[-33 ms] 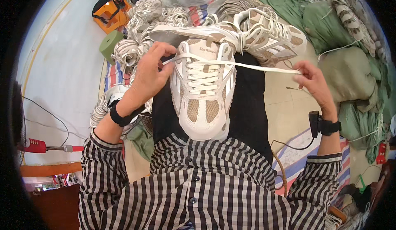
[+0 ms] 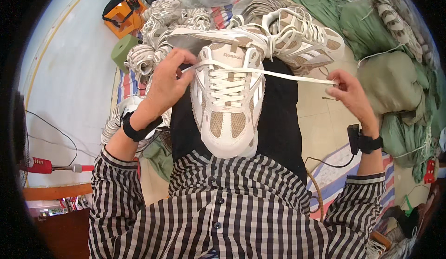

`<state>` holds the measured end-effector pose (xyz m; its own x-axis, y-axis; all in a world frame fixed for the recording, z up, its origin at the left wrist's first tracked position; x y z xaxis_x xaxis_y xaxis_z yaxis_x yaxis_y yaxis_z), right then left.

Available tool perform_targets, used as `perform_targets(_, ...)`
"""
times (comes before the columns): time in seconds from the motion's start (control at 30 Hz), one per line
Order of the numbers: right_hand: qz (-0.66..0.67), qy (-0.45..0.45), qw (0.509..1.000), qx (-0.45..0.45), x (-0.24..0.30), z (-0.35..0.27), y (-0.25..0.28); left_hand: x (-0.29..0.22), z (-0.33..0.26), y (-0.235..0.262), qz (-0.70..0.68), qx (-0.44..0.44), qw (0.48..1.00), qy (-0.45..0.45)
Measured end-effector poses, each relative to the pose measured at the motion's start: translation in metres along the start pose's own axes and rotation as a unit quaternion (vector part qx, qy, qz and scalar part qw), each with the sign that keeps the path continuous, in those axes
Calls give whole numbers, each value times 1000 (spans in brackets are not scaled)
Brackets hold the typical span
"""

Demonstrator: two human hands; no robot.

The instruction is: The recorder is lacing and tying shoelaces on a pair of sneakers.

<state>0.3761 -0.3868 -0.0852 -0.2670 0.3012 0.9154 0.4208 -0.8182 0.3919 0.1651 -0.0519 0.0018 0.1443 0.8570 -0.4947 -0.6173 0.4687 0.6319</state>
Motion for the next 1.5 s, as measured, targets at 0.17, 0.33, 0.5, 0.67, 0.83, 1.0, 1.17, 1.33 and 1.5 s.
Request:
perform_targets(0.17,-293,208,930,-83,35,-16,-5,15,3,-6,-55,10,997,43)
perform_targets(0.33,-379,270,866,-185,50,-24,8,8,6,-2,-88,12,993,76)
perform_targets(0.5,-459,260,826,-199,46,-27,14,-35,14,1,-35,-12,999,-34)
perform_targets(0.67,-487,245,812,-207,35,-31,24,-69,24,-12,34,37,983,-175)
perform_targets(0.83,-423,219,852,-218,15,-34,42,-83,25,-18,47,69,972,-219)
perform_targets(1.0,-398,166,874,-224,-20,-34,63,-88,7,-17,122,111,944,-286)
perform_targets(1.17,-357,94,902,-226,-70,-37,94,-62,-3,8,208,79,912,-345)
perform_targets(1.33,-387,56,883,-261,-113,-60,133,12,-12,53,308,86,916,-244)
perform_targets(1.5,-410,28,869,-276,-154,-85,169,81,-40,99,358,76,919,-145)
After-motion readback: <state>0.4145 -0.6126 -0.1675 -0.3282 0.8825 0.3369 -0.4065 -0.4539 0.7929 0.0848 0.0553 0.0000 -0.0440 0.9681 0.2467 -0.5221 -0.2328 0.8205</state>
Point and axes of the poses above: each hand's wrist, its own z-axis towards the middle knuckle, its own y-axis out of the back of the hand, x = y × z, the point moved 10 cm from there along z, towards the middle knuckle, and after that the axes turned 13 degrees about -x, right-handed, at the moved point
